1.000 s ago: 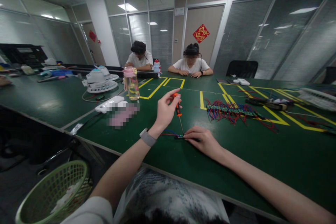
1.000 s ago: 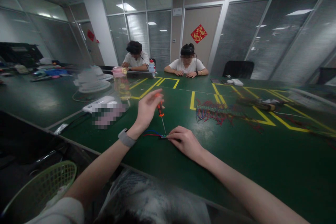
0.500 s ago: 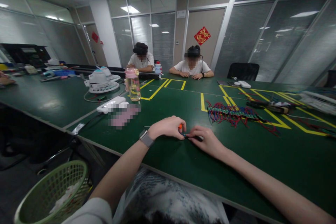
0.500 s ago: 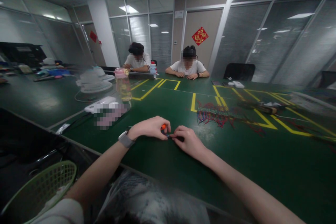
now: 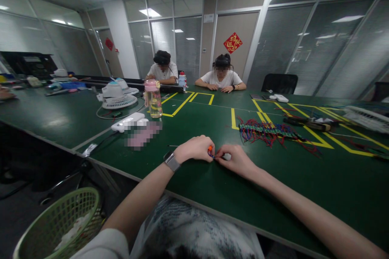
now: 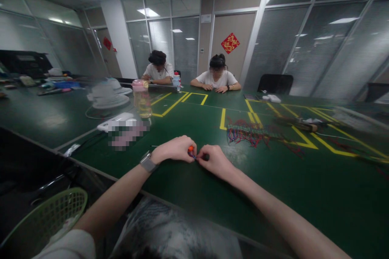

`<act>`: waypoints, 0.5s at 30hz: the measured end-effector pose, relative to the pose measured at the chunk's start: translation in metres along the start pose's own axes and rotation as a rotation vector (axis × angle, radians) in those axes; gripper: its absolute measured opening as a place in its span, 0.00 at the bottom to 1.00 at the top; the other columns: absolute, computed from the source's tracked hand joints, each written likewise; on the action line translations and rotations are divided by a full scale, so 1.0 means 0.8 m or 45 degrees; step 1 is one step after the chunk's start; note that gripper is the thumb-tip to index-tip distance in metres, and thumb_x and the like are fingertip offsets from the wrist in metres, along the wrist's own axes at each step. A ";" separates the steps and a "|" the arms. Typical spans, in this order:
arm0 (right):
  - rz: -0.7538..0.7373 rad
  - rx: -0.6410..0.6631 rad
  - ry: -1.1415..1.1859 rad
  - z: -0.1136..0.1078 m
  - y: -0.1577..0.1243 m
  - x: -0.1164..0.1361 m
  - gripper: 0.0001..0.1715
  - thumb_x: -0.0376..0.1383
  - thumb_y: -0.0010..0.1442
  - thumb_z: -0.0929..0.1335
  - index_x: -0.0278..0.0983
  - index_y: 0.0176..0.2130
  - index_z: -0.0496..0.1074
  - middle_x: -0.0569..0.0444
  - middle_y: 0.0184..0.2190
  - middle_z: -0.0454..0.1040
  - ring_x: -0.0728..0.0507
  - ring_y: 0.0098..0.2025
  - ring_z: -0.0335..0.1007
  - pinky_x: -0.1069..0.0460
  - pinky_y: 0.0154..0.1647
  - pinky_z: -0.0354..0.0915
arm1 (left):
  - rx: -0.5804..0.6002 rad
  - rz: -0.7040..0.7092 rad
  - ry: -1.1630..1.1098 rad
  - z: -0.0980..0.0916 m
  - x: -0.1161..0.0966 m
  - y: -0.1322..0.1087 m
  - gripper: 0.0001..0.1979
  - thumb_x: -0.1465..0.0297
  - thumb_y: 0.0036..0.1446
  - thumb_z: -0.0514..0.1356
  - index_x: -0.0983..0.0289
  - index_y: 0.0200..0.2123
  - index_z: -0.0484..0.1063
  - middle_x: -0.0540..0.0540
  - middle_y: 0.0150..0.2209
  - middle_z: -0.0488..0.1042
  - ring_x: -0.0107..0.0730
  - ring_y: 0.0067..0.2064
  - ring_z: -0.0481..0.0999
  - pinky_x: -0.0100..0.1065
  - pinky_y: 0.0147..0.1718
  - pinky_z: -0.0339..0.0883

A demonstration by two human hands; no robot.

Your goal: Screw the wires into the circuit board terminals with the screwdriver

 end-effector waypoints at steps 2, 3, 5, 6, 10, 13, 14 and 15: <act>-0.124 0.000 -0.029 -0.003 -0.001 0.013 0.07 0.26 0.52 0.67 0.36 0.28 0.74 0.52 0.29 0.76 0.46 0.32 0.72 0.53 0.35 0.67 | 0.001 -0.015 0.007 0.001 0.001 0.000 0.09 0.69 0.42 0.63 0.60 0.32 0.77 0.52 0.29 0.77 0.33 0.31 0.74 0.28 0.28 0.61; -0.194 0.001 -0.054 -0.005 -0.003 0.020 0.07 0.26 0.53 0.66 0.36 0.29 0.74 0.51 0.30 0.75 0.46 0.34 0.71 0.53 0.36 0.67 | 0.001 -0.024 0.010 0.002 0.002 0.000 0.09 0.68 0.42 0.64 0.60 0.32 0.77 0.52 0.30 0.77 0.33 0.31 0.74 0.28 0.28 0.62; -0.321 0.003 -0.134 -0.008 -0.007 0.032 0.08 0.27 0.56 0.65 0.36 0.30 0.73 0.49 0.32 0.75 0.45 0.36 0.70 0.52 0.37 0.67 | -0.003 -0.029 0.021 0.001 0.003 0.000 0.10 0.68 0.43 0.64 0.59 0.33 0.77 0.52 0.31 0.77 0.35 0.34 0.75 0.29 0.30 0.62; -0.367 0.003 -0.183 -0.008 -0.009 0.034 0.08 0.27 0.56 0.65 0.36 0.31 0.73 0.48 0.33 0.75 0.44 0.36 0.70 0.51 0.37 0.66 | -0.006 -0.022 0.023 0.000 0.003 -0.001 0.11 0.68 0.43 0.64 0.59 0.34 0.77 0.52 0.33 0.77 0.35 0.35 0.75 0.29 0.32 0.63; -0.314 -0.020 -0.248 -0.016 -0.010 0.014 0.07 0.28 0.56 0.65 0.36 0.31 0.73 0.48 0.32 0.75 0.43 0.36 0.70 0.50 0.37 0.66 | -0.082 0.033 -0.054 -0.018 0.002 -0.004 0.18 0.63 0.43 0.67 0.57 0.40 0.77 0.53 0.39 0.75 0.38 0.41 0.74 0.31 0.39 0.64; -0.040 -0.054 -0.113 -0.024 -0.006 -0.024 0.05 0.28 0.53 0.67 0.36 0.28 0.73 0.51 0.30 0.77 0.43 0.34 0.73 0.49 0.37 0.67 | -0.256 0.050 -0.217 -0.046 0.006 -0.009 0.20 0.58 0.46 0.65 0.59 0.43 0.76 0.54 0.40 0.73 0.37 0.42 0.73 0.32 0.40 0.64; 0.058 -0.082 -0.044 -0.028 -0.005 -0.036 0.05 0.30 0.52 0.67 0.36 0.27 0.74 0.52 0.29 0.77 0.43 0.34 0.74 0.49 0.37 0.67 | -0.342 0.048 -0.278 -0.057 0.009 -0.011 0.19 0.58 0.48 0.64 0.60 0.42 0.76 0.54 0.39 0.73 0.36 0.41 0.73 0.32 0.40 0.64; 0.147 -0.120 0.034 -0.033 -0.006 -0.045 0.04 0.31 0.52 0.68 0.36 0.27 0.74 0.52 0.29 0.78 0.43 0.33 0.74 0.49 0.37 0.68 | -0.434 0.042 -0.333 -0.068 0.013 -0.013 0.17 0.58 0.51 0.62 0.60 0.41 0.77 0.54 0.39 0.74 0.35 0.40 0.73 0.33 0.40 0.64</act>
Point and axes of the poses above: each hand's wrist, its own y-axis towards the middle knuckle, its own z-axis out of the palm, x = y × z, the point moved 10 cm from there along y, towards the middle knuckle
